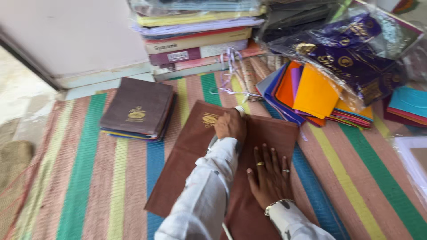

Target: The person uses a hot iron to press a brown paper cover flat on a striped mat. They fold the cover, iron the creases, flip it over, and iron the other side before stacking it with other finished covers.

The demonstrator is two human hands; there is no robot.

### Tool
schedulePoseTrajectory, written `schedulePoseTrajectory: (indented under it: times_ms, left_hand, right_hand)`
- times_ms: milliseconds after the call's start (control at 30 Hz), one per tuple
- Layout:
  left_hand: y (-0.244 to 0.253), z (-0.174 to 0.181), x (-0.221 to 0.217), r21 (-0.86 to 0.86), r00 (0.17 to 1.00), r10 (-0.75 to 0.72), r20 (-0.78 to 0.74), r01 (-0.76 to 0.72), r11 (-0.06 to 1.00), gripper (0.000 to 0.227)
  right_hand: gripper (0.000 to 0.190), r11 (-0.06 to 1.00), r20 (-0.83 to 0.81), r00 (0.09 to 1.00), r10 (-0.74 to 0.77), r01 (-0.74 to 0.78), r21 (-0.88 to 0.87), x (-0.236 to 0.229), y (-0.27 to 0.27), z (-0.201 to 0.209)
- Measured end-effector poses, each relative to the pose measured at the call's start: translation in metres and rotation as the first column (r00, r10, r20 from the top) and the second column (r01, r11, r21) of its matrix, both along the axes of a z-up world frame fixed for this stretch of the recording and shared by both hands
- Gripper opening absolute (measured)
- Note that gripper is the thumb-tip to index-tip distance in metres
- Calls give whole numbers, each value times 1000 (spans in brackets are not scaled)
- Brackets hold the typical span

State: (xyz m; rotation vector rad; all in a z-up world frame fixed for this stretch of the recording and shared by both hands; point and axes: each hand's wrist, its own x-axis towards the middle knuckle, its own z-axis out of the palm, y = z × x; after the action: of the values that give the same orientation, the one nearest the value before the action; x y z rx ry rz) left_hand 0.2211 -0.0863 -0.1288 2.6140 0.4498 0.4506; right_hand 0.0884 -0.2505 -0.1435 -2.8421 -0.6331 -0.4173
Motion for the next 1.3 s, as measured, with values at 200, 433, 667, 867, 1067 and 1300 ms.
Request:
schedulePoseTrajectory:
  times_ms: [200,433,667,867,1067,1300]
  left_hand:
    - [19,11,-100,-47,998,-21,51,23,999,21]
    - [25,33,-113,-106,998,25,-55,-30,994,25]
    - [50,13,-5,-7,999,48,3,-48,999,27]
    - [96,3,-26,-50,986,78,150,-72,996,33]
    - [111,4,-147,-42,993,37,116,-32,999,28]
    - [104,14,-124,-18,991,95,95,-94,995,24]
  right_hand:
    - [70,1000,26,1000,-1,2,-29,2,-1,-3]
    - [70,1000,41,999,3,-3,-2,2,-2,-7]
    - [70,1000,55,998,17,-18,24,2,1,-4]
    - [71,1000,42,999,12,-12,-3,3,1,-5]
    - [71,1000,57,998,5,-4,-11,4,0,-9]
    - [71,1000,50,999,19,-20,10,4,-3,-10]
